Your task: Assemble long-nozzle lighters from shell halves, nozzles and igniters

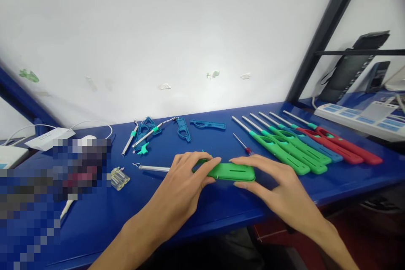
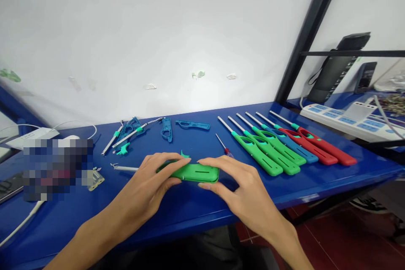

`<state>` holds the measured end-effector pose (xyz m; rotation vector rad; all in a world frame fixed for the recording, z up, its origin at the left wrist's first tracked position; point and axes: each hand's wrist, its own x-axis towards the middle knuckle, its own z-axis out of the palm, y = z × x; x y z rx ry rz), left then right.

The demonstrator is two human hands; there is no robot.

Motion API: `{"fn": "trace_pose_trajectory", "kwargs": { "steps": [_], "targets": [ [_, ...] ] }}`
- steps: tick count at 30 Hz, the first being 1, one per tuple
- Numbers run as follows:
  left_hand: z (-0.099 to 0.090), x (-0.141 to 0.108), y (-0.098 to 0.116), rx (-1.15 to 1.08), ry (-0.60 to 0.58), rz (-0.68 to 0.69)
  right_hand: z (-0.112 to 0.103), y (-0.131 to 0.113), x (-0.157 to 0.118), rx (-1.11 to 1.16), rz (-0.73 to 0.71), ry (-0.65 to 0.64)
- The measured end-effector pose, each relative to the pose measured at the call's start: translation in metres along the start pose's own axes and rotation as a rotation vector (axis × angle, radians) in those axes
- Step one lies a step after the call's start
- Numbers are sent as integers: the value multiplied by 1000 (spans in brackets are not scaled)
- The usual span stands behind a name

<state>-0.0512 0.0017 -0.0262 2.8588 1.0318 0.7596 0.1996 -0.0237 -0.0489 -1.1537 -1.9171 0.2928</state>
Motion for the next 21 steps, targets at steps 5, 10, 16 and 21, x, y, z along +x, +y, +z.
{"fn": "trace_pose_trajectory", "kwargs": {
  "steps": [5, 10, 16, 21],
  "targets": [
    [-14, 8, 5, 46, 21, 76, -2, -17, 0, 74, 55, 168],
    [-29, 12, 13, 77, -1, 64, -2, -31, 0, 228, 132, 290],
    [-30, 3, 20, 95, -42, 22, -5, -41, -2, 285, 127, 341],
    [-28, -1, 16, 161, 2, 47, -6, -37, -6, 232, 60, 331]
  ]
}}
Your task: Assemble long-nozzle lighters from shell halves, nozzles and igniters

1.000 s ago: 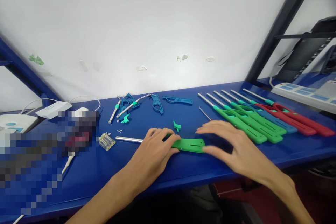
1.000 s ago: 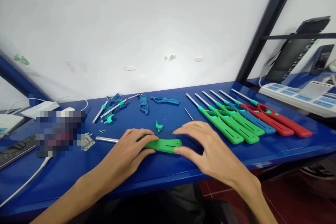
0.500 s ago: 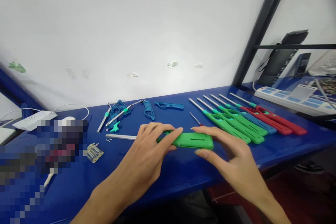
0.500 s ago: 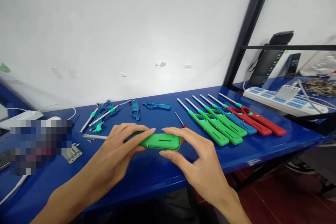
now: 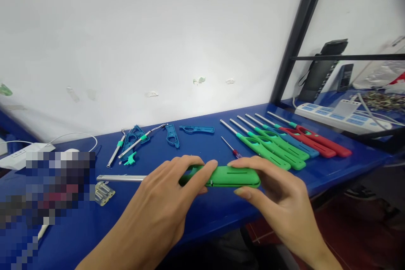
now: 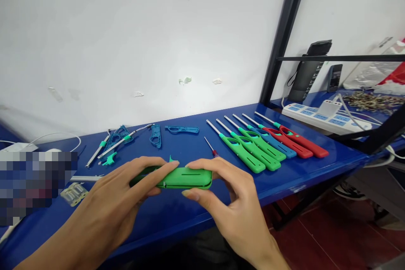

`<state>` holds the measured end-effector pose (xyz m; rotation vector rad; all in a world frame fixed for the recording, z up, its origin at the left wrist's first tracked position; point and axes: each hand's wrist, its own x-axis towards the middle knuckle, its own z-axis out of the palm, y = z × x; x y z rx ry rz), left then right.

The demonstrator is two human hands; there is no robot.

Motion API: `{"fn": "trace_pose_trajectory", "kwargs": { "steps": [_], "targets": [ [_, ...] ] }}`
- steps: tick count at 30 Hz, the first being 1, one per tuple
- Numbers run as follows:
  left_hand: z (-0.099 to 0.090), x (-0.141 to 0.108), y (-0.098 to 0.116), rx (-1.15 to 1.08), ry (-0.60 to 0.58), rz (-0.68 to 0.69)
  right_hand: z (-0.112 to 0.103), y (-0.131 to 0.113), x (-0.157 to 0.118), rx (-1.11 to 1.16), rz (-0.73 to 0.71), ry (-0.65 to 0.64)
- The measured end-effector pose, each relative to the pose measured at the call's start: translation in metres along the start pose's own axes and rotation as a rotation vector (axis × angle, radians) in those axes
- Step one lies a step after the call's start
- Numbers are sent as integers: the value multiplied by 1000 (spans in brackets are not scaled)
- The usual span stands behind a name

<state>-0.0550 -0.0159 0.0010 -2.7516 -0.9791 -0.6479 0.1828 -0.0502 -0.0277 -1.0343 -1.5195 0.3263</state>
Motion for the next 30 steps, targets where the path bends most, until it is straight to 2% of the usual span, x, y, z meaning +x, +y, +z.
{"fn": "trace_pose_trajectory", "kwargs": {
  "steps": [2, 7, 9, 16, 30],
  "targets": [
    [0, -1, -2, 33, -9, 11, -1, 4, -1, -36, -70, -26],
    [1, -7, -5, 74, -14, 51, -7, 11, 2, -164, -386, -80],
    [0, -9, -7, 83, -3, 81, -9, 13, 4, -160, -449, -106],
    [-6, -7, -5, 59, 64, 166, -13, 14, 3, -115, -523, -118],
    [-2, -19, -5, 58, 8, 124, -7, 13, 3, -54, -575, -41]
  ]
}}
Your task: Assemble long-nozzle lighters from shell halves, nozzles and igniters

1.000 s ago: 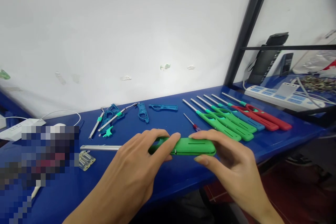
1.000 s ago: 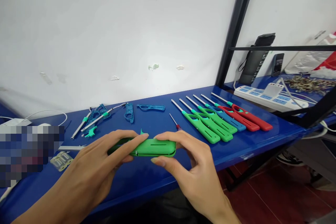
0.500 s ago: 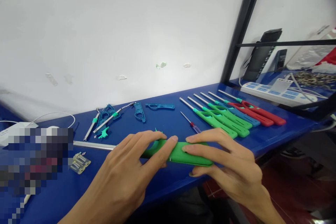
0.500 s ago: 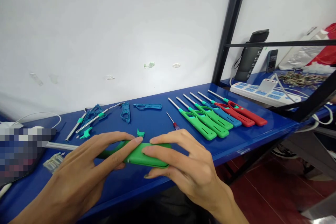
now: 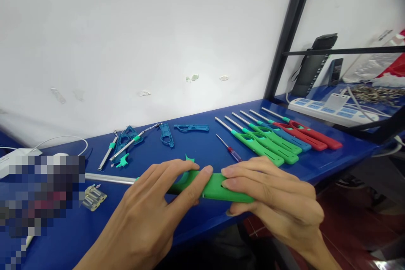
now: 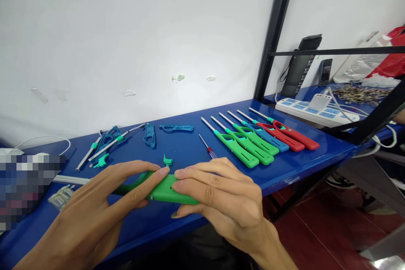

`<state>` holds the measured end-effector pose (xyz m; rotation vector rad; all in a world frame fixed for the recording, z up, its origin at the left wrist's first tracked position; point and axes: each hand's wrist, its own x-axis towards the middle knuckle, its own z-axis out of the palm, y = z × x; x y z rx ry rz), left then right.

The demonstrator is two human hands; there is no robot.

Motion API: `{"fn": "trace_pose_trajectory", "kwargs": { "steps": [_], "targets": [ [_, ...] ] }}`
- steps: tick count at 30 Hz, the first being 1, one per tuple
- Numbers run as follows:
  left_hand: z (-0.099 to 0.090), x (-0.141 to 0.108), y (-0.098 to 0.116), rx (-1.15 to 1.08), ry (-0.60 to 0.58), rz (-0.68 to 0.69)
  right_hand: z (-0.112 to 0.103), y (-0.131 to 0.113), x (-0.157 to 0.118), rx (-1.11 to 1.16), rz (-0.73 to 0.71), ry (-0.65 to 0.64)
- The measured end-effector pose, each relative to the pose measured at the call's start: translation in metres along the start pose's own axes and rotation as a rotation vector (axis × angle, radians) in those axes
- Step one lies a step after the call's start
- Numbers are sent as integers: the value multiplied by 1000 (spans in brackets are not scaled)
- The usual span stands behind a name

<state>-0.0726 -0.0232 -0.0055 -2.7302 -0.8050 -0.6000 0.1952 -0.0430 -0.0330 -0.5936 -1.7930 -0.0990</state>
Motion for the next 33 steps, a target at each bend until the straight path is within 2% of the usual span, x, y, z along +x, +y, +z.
{"fn": "trace_pose_trajectory", "kwargs": {
  "steps": [5, 8, 13, 19, 24, 28, 33],
  "targets": [
    [-2, 4, 5, 20, -7, -6, 0, -2, 1, -20, -3, 20],
    [0, 7, 5, 10, 30, 23, 0, -2, 2, -34, 3, 28],
    [4, 8, 4, 12, 21, 21, 0, 3, -2, 31, 37, -8],
    [-2, 12, 6, 0, 71, 62, -1, 2, -5, 136, 113, -11],
    [-5, 15, 6, 16, 78, 55, -7, 3, -3, 165, 242, -69],
    [-3, 14, 5, -12, 88, 51, -9, 7, -3, 128, 146, -104],
    [2, 10, 4, -74, 49, 16, -8, 2, -6, 27, 66, -24]
  ]
}}
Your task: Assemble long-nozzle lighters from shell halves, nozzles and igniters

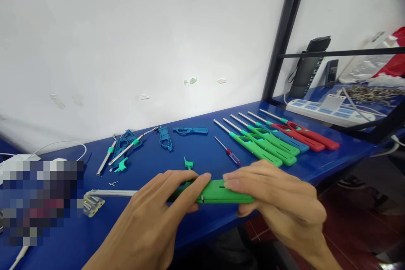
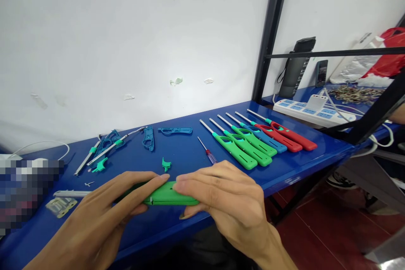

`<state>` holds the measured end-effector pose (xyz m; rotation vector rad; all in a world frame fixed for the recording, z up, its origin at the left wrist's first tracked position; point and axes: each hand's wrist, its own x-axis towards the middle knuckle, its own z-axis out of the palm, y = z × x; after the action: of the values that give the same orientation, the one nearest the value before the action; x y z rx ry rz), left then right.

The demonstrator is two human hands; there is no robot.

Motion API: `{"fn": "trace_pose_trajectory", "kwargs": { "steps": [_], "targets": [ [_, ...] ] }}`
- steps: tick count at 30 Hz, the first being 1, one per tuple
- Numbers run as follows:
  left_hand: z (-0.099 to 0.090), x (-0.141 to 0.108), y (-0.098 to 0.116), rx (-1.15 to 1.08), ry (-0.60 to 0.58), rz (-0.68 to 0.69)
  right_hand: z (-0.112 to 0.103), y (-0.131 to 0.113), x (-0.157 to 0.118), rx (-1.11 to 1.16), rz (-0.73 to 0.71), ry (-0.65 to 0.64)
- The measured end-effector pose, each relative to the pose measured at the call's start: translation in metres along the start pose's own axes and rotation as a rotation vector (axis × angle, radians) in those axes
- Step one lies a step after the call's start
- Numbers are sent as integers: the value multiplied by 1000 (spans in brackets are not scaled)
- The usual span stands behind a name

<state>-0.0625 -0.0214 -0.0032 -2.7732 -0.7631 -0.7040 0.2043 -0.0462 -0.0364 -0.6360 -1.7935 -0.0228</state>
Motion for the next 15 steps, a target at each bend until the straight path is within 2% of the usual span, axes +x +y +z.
{"fn": "trace_pose_trajectory", "kwargs": {
  "steps": [6, 11, 15],
  "targets": [
    [4, 0, -2, -45, 36, 11, 2, -7, 1, -66, 57, 55],
    [9, 5, -2, 54, 93, -8, 3, -10, 5, 2, 418, 10],
    [13, 8, 1, 177, 82, -6, 6, -15, 6, 118, 644, -109]
  ]
}}
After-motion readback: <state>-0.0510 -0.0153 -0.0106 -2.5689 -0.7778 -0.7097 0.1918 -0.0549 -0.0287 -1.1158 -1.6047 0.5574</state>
